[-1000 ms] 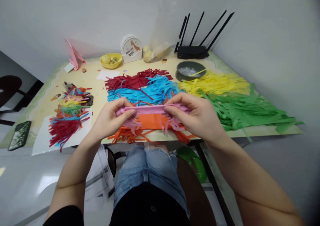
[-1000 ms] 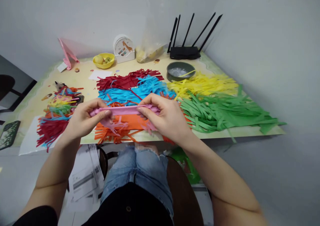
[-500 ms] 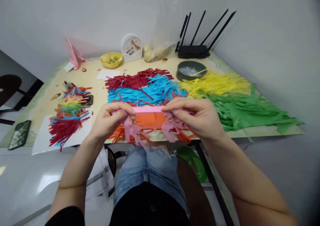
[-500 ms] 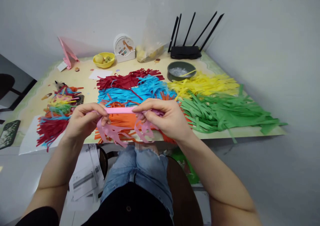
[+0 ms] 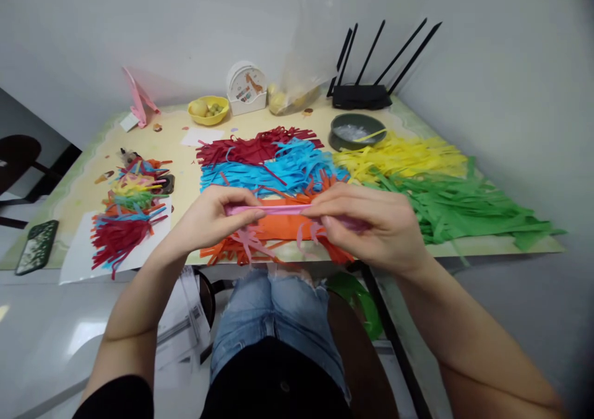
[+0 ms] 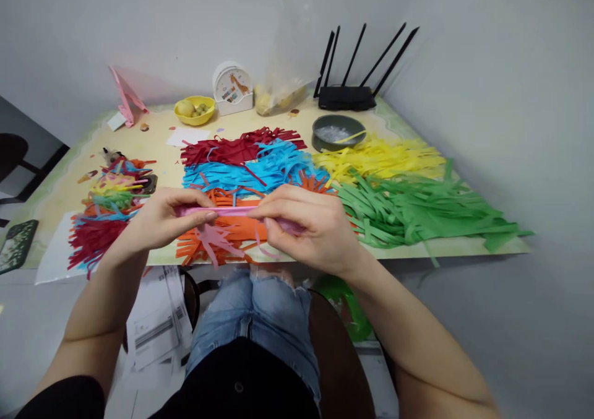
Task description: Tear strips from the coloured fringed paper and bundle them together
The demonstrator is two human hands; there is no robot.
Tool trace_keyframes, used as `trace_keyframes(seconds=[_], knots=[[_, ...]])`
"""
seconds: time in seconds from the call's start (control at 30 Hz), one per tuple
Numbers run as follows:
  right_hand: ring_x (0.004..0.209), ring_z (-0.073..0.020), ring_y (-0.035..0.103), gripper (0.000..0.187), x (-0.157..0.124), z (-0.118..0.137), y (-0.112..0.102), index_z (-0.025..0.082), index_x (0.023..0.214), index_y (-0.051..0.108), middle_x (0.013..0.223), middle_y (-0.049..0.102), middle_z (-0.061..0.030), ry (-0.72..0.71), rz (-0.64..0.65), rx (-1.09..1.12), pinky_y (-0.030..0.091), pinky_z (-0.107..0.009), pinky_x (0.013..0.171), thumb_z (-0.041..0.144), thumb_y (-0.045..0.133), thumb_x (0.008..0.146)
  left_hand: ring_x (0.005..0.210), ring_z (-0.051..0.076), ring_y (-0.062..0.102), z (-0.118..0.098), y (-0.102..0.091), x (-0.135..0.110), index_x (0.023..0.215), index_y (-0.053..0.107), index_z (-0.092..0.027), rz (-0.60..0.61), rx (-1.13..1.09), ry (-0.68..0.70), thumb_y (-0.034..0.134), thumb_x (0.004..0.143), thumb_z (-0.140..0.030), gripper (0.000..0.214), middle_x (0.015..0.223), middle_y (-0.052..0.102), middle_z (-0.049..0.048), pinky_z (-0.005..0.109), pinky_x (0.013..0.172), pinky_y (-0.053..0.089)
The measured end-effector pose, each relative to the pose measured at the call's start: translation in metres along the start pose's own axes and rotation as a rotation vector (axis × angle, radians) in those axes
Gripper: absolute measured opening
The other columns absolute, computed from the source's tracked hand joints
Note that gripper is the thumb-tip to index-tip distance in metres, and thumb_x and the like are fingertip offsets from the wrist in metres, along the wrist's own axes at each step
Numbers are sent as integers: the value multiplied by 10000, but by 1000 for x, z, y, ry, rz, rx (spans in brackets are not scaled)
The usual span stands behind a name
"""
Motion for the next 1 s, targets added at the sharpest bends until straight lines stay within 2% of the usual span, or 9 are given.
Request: trace_keyframes(seconds=[0.1,0.17,0.3,0.43,0.57,0.67,0.8,0.9,1.0], knots=[[856,-185,743,259,-1,-15,0,244,1077,778,1032,798,-42,209,-19,7,589,-302,771,169,638,872,650,132,677,-3,0,-1,808,737,-147,-51,38,49,676,915,-364,250,720,740,45,200,609,509],[842,-192,735,161,-2,-22,1,225,1004,779,979,796,-43,306,-28,33,579,-305,758,227,682,876,652,133,694,-1,1,-3,822,740,-147,-68,33,43,671,924,-350,237,727,751,48,200,620,526],[772,-179,720,49,-3,-26,3,205,823,735,841,775,-30,349,-69,126,567,-292,710,240,725,857,643,138,715,2,2,-7,846,756,-141,-105,-62,-4,688,914,-345,225,733,766,55,203,622,562],[701,-150,742,26,-7,-31,10,204,864,733,790,777,-14,416,-125,354,602,-255,663,225,722,875,619,142,724,10,2,-10,1001,789,-125,-129,-314,-82,716,898,-325,236,801,786,79,218,592,581],[712,-162,765,100,-11,-38,19,213,953,789,795,790,-28,467,-148,516,649,-273,678,253,730,882,623,133,718,20,5,-12,1112,796,-179,-120,-546,-75,732,886,-287,259,811,778,66,240,632,590],[711,-171,768,125,-12,-43,22,235,968,814,786,794,-26,481,-169,610,659,-284,657,268,743,870,575,125,682,26,7,-10,1025,822,-194,-111,-666,-58,755,847,-276,208,763,758,57,252,600,580],[642,-164,746,84,-10,-44,25,240,858,821,739,786,-19,455,-181,712,646,-279,604,227,745,824,497,91,610,27,8,-7,826,822,-182,-139,-766,-33,740,803,-229,97,700,727,39,232,539,539],[605,-159,723,106,-8,-42,26,228,759,806,697,771,-18,434,-166,651,628,-273,580,184,712,779,449,79,551,30,12,-8,728,776,-156,-208,-778,-50,735,754,-237,95,618,677,20,257,565,550],[614,-151,710,192,-6,-34,22,233,746,794,699,765,-11,341,-156,529,607,-269,593,133,633,779,422,75,512,36,15,-11,680,721,-149,-257,-783,-61,727,746,-266,135,554,614,-7,276,585,567]])
Point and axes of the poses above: each hand's wrist, its own x-axis towards the middle knuckle, its own y-axis out of the palm, z = x × y, the point moved 7 cm from there along x, towards the middle knuckle
